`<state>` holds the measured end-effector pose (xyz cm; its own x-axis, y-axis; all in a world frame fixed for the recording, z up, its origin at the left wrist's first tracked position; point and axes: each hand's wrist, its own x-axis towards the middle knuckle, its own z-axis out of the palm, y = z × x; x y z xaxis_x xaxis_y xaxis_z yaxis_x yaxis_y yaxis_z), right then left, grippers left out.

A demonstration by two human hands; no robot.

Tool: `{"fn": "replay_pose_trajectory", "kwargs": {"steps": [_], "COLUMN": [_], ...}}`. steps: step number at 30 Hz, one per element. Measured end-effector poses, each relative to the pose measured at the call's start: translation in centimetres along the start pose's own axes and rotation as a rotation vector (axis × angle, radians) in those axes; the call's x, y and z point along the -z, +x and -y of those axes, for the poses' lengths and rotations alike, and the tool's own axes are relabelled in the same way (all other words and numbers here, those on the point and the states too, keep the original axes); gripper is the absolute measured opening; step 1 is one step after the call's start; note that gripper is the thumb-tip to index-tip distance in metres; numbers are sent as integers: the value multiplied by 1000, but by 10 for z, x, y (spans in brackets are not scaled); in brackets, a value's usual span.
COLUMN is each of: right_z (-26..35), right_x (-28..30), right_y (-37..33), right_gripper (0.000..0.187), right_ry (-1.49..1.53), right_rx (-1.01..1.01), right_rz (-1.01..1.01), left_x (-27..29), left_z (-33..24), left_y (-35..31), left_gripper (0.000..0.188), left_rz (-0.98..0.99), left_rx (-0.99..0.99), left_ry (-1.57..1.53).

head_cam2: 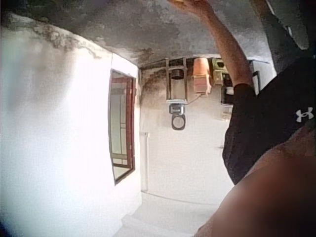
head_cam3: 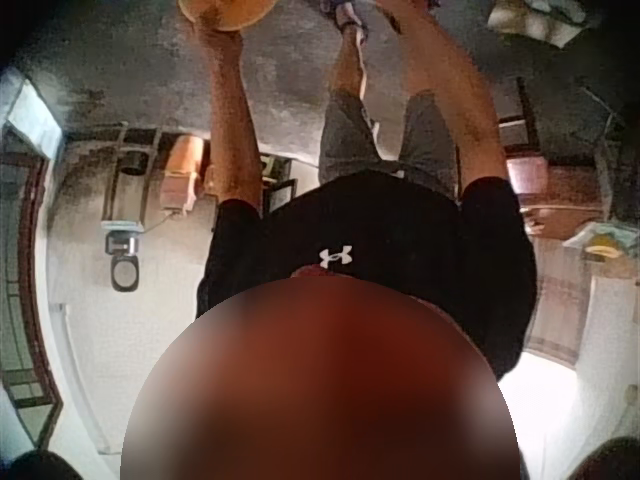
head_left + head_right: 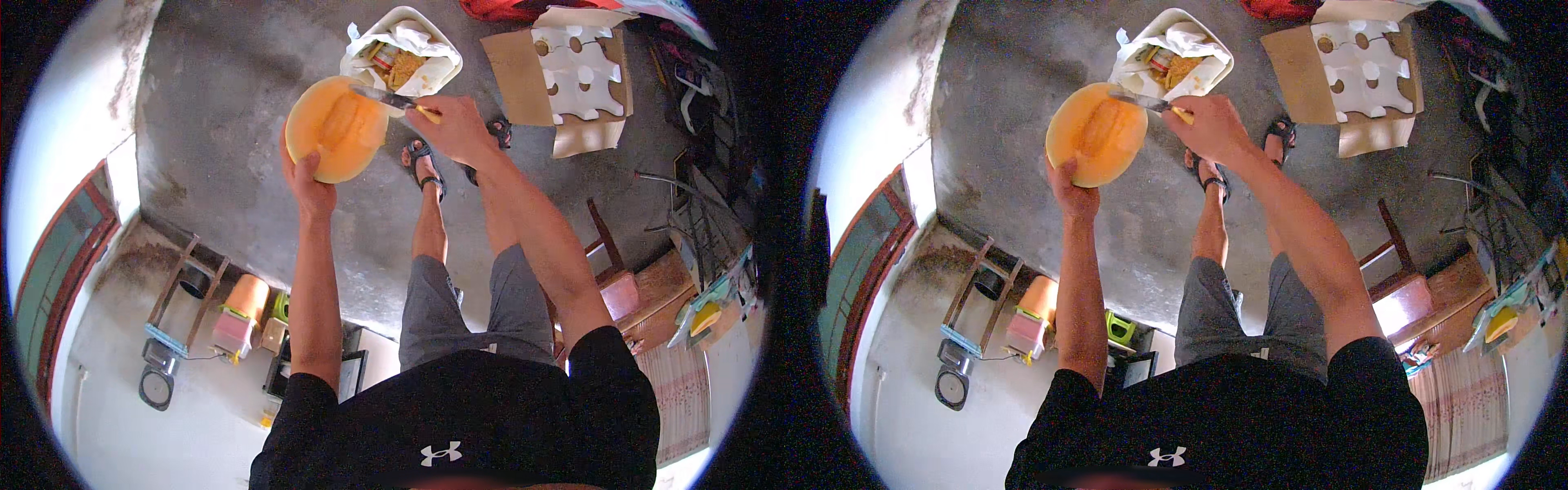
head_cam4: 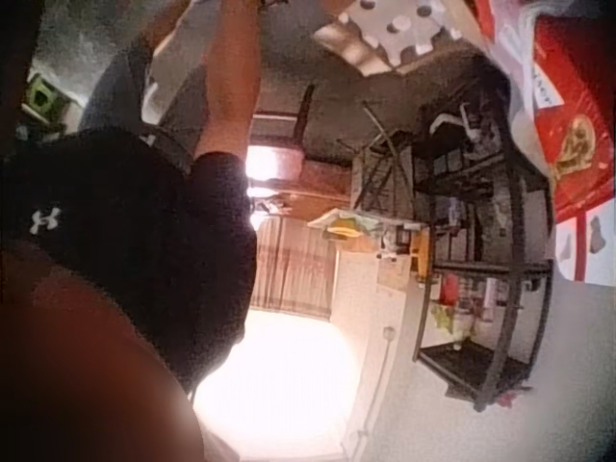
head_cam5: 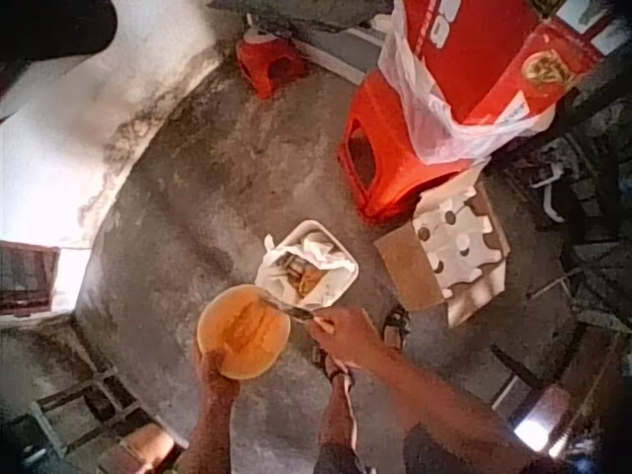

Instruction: Peeling and removing seeds from a melon, wrapping it in plastic wrap, and storing it in the refrigerator.

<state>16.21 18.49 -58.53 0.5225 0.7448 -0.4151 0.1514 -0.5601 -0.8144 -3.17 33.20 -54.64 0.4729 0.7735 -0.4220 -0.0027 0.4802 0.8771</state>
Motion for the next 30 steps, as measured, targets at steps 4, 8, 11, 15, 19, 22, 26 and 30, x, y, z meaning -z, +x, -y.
{"fn": "replay_pose_trajectory", "kwargs": {"steps": [4, 8, 11, 15, 19, 22, 26, 30], "right_z": [-35, -16, -33, -85, -26, -41, 9, 97], "right_x": [-3, -6, -21, -21, -29, -7, 6, 49], "right_y": [22, 13, 9, 30, 5, 34, 11, -38], "right_gripper": [28, 27, 27, 26, 23, 23, 26, 24], "right_ry": [-157, -243, -174, -618, -272, -456, -294, -89], "right_rx": [-99, -121, 127, -45, 263, 171, 196, 244], "right_rz": [-17, 6, -139, -21, -254, -103, -149, -64], "left_x": [-1, 20, 8, -5, 20, 9, 16, 2], "left_z": [12, 12, 2, 4, -18, -14, -32, -55], "left_y": [1, -3, -4, -5, -13, -19, -21, -44], "left_gripper": [70, 70, 68, 68, 68, 69, 69, 69], "left_rz": [1, -88, -123, -121, -100, -60, -48, -172], "left_rx": [20, 143, 201, 258, 229, 239, 206, 140], "left_ry": [-3, -169, -236, -382, -444, -420, -442, -278]}}
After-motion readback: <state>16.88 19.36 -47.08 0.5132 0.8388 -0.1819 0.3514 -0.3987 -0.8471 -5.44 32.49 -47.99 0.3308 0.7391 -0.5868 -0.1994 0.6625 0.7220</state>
